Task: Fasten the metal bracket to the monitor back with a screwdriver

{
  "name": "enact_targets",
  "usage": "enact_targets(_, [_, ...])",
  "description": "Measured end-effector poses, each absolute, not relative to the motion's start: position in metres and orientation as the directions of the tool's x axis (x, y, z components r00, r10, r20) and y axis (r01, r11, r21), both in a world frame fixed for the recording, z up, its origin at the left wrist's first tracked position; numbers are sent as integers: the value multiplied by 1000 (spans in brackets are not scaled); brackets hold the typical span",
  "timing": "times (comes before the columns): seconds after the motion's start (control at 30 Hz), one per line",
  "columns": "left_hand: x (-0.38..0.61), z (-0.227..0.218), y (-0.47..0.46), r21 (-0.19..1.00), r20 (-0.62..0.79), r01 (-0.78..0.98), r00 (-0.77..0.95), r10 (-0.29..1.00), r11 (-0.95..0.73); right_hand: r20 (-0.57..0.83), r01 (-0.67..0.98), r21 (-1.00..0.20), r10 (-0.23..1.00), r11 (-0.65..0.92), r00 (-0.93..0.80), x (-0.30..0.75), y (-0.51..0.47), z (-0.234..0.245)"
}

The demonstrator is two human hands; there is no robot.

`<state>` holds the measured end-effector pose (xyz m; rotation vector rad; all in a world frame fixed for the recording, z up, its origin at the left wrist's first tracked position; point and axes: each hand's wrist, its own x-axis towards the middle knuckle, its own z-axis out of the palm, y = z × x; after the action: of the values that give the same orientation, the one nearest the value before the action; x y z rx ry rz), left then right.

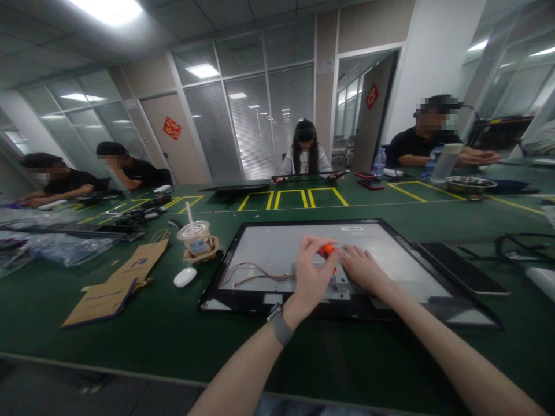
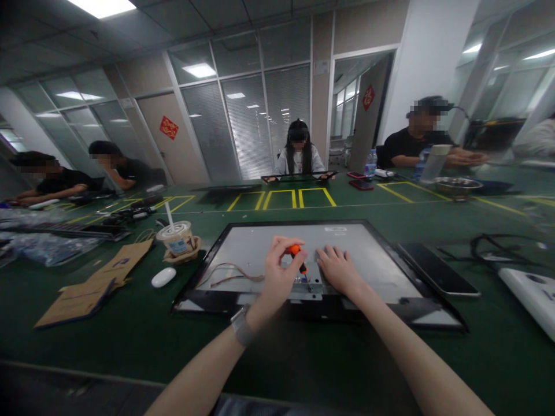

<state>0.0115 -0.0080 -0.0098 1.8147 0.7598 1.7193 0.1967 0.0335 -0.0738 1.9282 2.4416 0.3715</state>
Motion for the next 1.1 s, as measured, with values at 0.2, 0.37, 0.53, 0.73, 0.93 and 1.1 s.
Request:
enact_targets(0.2, [10,-10,-12,725,686,25,66,725,-688,170,967,156,959,203,-228,196,33,-74])
enact_targets(0.37, [10,-13,-12,735,675,-13,93,731,-678,164,966,160,960,202,-228,196,33,-74])
enact_targets(0.53, [10,-14,-13,785,619,-57,134,774,-617,165,962,159,955,220,-246,197,33,-73])
enact_targets(0.73, [11,-13,-15,788,615,-85,150,774,-610,160,965,146,958,217,-240,196,32,-71])
enact_targets(0.93, [12,-11,-17,758,647,-23,159,746,-652,168,967,169,961,192,-220,193,31,-71])
enact_targets(1.1, [10,-8,-19,698,705,27,148,693,-716,165,966,152,958,208,-232,195,32,-72])
